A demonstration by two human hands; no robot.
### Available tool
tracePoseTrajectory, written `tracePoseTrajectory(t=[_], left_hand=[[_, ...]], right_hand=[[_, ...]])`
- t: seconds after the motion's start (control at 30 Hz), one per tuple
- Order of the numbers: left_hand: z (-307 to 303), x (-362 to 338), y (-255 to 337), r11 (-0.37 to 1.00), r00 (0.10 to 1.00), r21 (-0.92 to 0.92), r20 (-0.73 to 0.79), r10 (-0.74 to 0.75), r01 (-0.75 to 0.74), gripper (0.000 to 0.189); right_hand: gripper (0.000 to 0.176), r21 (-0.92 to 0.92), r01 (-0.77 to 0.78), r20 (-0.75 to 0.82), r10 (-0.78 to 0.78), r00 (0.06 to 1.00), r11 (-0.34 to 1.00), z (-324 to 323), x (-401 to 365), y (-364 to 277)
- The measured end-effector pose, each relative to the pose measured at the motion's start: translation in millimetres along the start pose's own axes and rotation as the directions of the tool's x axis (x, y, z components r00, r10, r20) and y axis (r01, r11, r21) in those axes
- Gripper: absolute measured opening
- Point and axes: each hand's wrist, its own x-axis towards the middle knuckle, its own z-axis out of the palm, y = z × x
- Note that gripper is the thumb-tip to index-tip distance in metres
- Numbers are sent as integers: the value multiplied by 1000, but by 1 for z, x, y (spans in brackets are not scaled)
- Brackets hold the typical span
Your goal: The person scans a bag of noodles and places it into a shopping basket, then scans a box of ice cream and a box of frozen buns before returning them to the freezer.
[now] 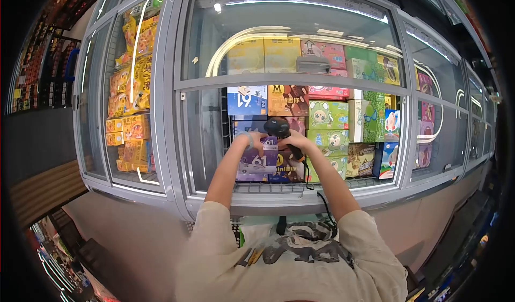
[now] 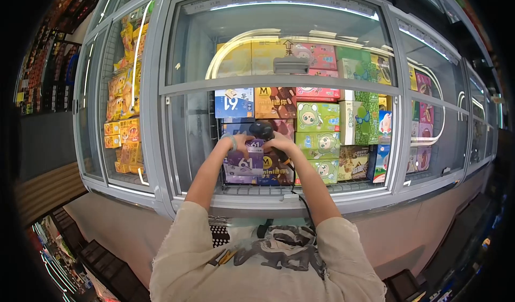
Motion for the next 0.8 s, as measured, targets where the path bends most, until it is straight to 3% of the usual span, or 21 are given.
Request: tracePoseTrajectory(t=[0.03, 0.1, 0.2, 0.33, 0.37, 0.47, 0.57, 0.67, 0.8], left_hand=[[4, 3, 0, 998, 997, -58, 82, -16, 20, 94], [11, 7, -3, 982, 969, -168, 242, -43, 85, 95], [25, 13, -17, 996, 956, -85, 294, 20, 5, 93], [31, 7, -21, 984, 941, 9, 291, -174, 179, 83], [40, 9, -31, 975, 952, -64, 240, -191, 212, 80], [15, -26, 1, 976, 959, 45, 185, -216, 212, 79], [45, 1, -34, 969, 987, 246, 143, -68, 32, 74], [67, 15, -57, 904, 982, 427, 162, -99, 21, 70], [45, -2, -19, 816, 947, 577, 269, -173, -15, 70]], right_hand=[[32, 60, -50, 28, 49, 998, 997, 2, -5, -1], [33, -20, -110, 94, 112, 989, 994, 2, 0, 8], [34, -15, -166, 156, 166, 974, 986, 13, -1, 7], [37, -86, -133, 166, 146, 975, 987, 27, 11, 23], [34, -18, -138, 185, 139, 973, 990, 31, 14, 29], [35, -31, -120, 236, 124, 964, 992, 31, 22, 37], [35, -56, -110, 204, 119, 972, 992, 29, 5, 23], [35, -104, -85, 176, 103, 979, 991, 16, -2, 22], [35, -119, -54, 176, 74, 982, 991, -25, -41, 4]])
